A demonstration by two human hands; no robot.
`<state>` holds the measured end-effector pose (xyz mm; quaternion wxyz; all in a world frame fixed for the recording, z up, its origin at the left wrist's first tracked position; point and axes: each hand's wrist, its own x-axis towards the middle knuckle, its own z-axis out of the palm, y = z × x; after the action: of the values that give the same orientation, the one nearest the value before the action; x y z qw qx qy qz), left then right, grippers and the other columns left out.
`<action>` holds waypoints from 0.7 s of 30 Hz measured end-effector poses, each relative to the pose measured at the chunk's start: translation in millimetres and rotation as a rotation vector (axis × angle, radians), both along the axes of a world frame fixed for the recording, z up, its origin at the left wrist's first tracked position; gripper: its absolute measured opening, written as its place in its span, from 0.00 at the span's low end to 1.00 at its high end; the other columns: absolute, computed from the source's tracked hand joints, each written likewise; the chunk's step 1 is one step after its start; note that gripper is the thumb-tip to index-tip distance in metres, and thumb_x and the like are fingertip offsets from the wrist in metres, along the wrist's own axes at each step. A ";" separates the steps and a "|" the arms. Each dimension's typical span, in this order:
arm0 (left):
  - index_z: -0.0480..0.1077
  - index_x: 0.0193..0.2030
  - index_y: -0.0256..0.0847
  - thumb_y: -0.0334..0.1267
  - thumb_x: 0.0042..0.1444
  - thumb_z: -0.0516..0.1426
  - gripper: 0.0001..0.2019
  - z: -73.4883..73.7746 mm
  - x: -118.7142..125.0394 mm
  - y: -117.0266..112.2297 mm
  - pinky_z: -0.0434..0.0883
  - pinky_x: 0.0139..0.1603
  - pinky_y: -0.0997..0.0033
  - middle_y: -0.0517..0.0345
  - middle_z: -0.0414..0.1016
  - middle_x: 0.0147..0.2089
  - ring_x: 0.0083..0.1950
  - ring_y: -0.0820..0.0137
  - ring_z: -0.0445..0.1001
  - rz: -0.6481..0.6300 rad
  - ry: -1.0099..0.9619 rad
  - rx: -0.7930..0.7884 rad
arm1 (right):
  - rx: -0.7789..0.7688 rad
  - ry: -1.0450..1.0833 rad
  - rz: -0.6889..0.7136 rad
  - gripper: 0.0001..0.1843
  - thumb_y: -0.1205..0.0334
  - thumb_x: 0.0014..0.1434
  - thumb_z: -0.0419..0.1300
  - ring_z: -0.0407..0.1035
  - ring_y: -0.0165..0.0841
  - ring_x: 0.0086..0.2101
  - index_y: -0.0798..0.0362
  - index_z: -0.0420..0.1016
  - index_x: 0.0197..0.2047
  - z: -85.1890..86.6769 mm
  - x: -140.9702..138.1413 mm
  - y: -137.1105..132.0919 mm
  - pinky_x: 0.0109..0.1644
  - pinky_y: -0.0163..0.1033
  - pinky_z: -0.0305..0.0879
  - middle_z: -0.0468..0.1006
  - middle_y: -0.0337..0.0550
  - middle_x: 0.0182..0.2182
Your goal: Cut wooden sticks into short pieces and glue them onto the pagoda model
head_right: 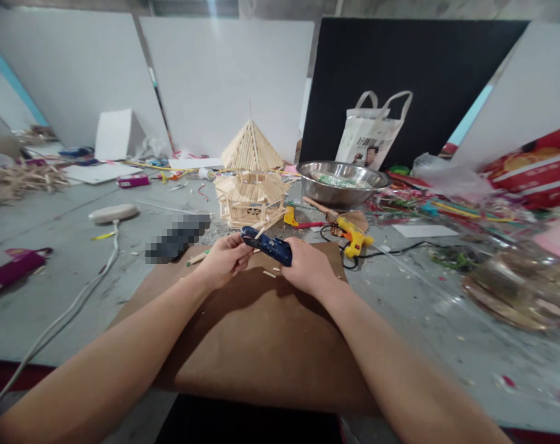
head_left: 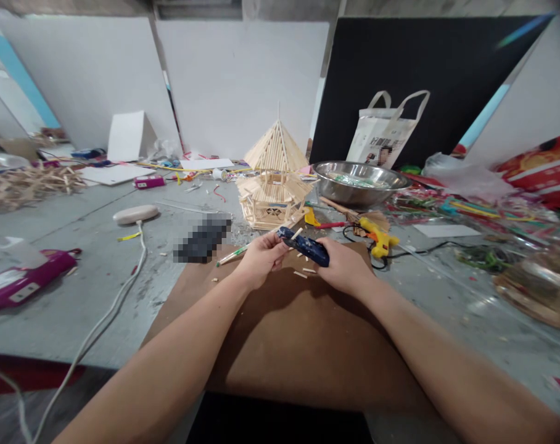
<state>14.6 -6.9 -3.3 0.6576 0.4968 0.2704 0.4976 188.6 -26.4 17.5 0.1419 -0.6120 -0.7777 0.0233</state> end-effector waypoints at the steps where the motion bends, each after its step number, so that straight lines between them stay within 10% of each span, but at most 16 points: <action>1: 0.59 0.24 0.36 0.42 0.39 0.61 0.15 0.1 0.1 -0.3 0.45 0.14 0.82 0.70 0.54 0.15 0.13 0.86 0.49 0.001 -0.002 -0.004 | -0.004 -0.002 -0.005 0.18 0.63 0.46 0.52 0.66 0.37 0.38 0.51 0.63 0.44 -0.1 0.0 0.0 0.35 0.35 0.56 0.72 0.44 0.40; 21: 0.58 0.23 0.36 0.41 0.39 0.61 0.15 0.1 1.2 0.5 0.46 0.14 0.82 0.70 0.55 0.15 0.13 0.86 0.50 0.008 -0.002 -0.004 | -0.020 -0.066 -0.014 0.15 0.59 0.47 0.51 0.68 0.37 0.32 0.51 0.65 0.39 -2.9 -0.4 -1.5 0.29 0.35 0.53 0.75 0.43 0.31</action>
<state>15.7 -6.5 -3.2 0.6569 0.4940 0.2728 0.5000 188.2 -27.9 14.6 0.1101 -0.6192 -0.7774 0.0101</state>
